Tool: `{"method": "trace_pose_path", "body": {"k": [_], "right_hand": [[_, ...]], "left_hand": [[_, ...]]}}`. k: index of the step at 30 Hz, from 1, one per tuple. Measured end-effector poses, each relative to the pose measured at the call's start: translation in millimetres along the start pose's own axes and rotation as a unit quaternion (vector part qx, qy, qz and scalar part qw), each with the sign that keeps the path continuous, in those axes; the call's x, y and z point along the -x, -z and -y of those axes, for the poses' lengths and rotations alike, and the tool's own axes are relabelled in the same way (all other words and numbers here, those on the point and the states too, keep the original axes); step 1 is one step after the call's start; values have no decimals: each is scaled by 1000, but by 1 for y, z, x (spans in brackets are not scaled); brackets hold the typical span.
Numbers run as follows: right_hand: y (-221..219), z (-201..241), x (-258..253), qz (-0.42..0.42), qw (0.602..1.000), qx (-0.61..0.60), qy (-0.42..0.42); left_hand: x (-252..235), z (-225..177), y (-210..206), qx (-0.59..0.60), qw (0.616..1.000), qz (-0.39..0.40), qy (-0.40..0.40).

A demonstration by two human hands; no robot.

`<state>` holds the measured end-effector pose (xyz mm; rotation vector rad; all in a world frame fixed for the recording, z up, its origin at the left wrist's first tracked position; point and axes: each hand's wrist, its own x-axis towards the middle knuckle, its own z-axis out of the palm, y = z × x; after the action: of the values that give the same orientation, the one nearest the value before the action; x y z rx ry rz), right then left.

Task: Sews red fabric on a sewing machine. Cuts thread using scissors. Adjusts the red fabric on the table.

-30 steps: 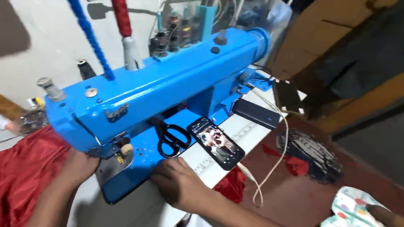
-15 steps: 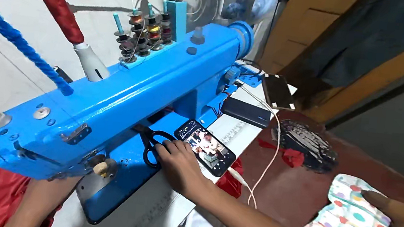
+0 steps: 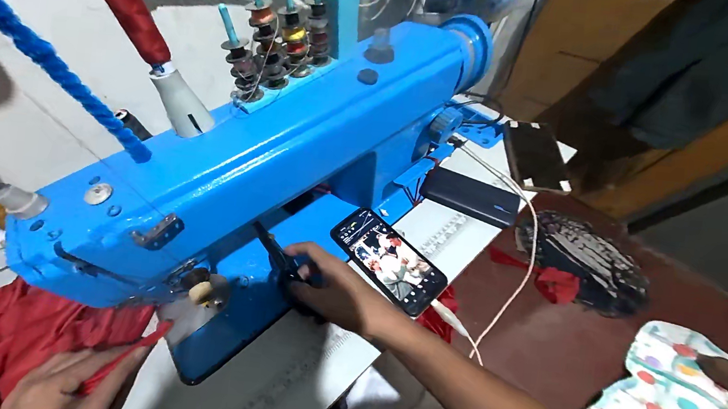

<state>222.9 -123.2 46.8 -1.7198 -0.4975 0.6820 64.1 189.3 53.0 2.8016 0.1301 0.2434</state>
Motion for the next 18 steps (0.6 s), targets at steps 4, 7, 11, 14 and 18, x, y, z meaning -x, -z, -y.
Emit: {"method": "trace_pose_path", "body": {"k": [4, 7, 11, 14, 18], "right_hand": [[-1, -26, 53, 51, 954, -287, -64], [-5, -46, 99, 45, 955, -283, -78], [-6, -58, 147, 98, 969, -221, -58], [-14, -66, 157, 171, 956, -234, -33], [-32, -68, 148, 227, 937, -262, -45]], "left_hand": [[32, -6, 12, 49, 998, -41, 26], [49, -21, 4, 137, 984, -110, 35], [56, -31, -17, 160, 974, -152, 55], [57, -38, -22, 196, 966, -151, 74], [57, -41, -31, 309, 935, -153, 86]]}}
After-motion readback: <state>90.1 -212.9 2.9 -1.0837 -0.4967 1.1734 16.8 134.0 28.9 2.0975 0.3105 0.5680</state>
